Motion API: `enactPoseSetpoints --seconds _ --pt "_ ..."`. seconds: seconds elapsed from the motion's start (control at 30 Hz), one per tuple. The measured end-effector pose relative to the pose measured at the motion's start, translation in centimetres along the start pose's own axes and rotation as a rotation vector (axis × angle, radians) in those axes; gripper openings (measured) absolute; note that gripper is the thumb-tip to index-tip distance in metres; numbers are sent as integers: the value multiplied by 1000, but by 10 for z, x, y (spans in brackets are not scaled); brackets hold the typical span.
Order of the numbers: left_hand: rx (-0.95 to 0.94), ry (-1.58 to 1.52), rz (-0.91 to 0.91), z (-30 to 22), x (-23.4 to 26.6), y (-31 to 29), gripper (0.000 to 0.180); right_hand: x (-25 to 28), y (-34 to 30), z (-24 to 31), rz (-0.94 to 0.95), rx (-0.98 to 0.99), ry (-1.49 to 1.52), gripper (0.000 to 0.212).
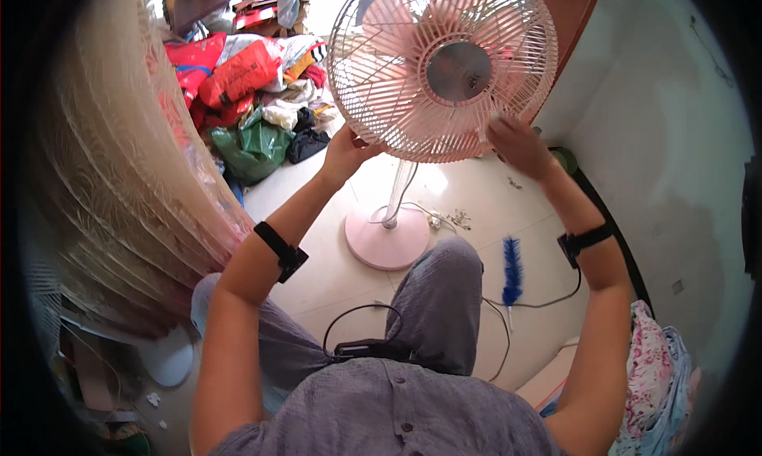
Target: The user is cleaning a fan with a wet wipe and tying strings onto the cage.
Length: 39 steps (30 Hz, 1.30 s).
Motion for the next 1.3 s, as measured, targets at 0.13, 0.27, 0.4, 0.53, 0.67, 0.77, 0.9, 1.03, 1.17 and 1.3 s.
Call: enactPoseSetpoints --seconds 0.13,0.27,0.4,0.53,0.67,0.77,0.9,1.03,1.17,1.3 --pt "5 22 39 0 -8 1 46 -8 -36 18 23 59 69 28" --pt "13 -22 55 0 0 4 45 14 -3 -5 -37 10 79 26" --pt "-17 -90 69 8 -2 9 46 34 50 -45 -55 39 -32 28" --pt "-58 -145 72 8 -5 14 46 59 73 -81 -186 -55 -71 29" --pt "-54 -102 32 7 6 12 46 41 46 -71 -151 -152 -52 30" --pt "-74 -29 38 1 3 18 46 -19 -27 -47 130 -236 -52 27" --pt "-67 -69 6 8 5 19 47 -53 -76 -10 212 -26 -51 28" --pt "-25 39 -2 12 12 18 45 4 -18 -47 -99 -226 69 27" --pt "-78 -2 13 -2 -8 16 42 39 32 -109 -320 -336 68 31" --pt "-31 24 -5 -4 -5 12 35 48 25 -125 -565 -540 87 31"
Point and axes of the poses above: each hand's wrist, its own y-axis towards the middle knuckle, its own x-axis out of the back of the hand, z = x × y, the point moved 9 cm from there along y, towards the middle knuckle, and after that the axes turned 1 degree about -x, right-handed, at the moved point
